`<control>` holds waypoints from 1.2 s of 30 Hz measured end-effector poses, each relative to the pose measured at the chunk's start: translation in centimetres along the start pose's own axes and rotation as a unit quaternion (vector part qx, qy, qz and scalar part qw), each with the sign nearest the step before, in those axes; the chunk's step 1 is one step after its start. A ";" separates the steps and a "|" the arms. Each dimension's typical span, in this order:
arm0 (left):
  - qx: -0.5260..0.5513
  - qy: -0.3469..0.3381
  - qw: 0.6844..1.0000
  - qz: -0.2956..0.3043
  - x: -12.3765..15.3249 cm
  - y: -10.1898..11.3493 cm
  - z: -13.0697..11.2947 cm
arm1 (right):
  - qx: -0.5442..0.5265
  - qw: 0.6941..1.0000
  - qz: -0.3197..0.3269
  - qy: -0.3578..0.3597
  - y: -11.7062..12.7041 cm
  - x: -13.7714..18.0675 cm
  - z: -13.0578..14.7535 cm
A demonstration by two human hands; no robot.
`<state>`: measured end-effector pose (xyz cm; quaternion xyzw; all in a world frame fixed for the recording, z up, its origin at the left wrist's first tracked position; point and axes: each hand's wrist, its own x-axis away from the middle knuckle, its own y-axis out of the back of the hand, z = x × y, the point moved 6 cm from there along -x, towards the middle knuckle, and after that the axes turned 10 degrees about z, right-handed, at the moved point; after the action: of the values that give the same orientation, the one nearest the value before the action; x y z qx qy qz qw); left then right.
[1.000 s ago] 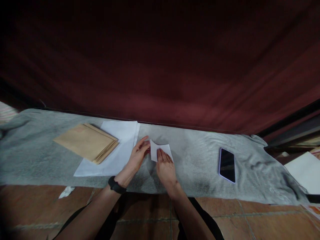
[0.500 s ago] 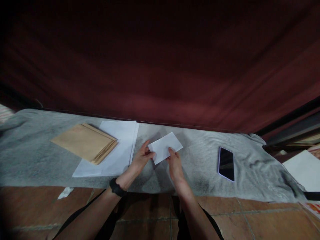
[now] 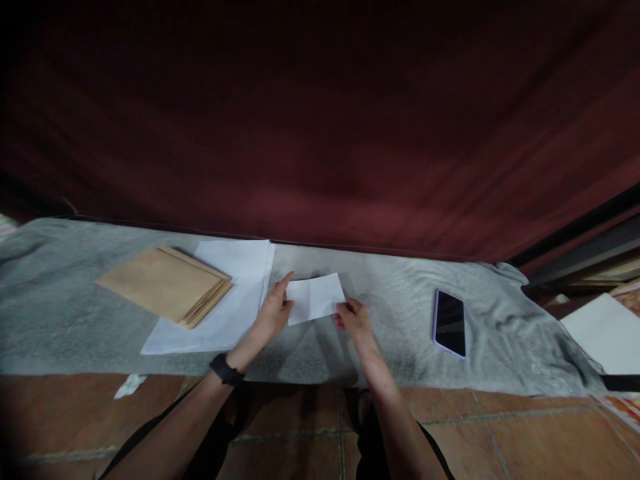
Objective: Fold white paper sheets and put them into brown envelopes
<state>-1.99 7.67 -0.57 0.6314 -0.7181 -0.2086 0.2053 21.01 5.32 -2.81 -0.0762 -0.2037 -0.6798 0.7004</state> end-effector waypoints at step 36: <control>-0.350 -0.123 0.925 0.079 3.5 -4.8 -3.2 | 0.542 0.838 0.000 -0.060 -0.1 2.3 2.1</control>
<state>3.30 3.51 -0.47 0.4299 -0.6669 -0.5057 0.3386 20.48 3.95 -0.04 0.2748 -0.5815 -0.4549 0.6160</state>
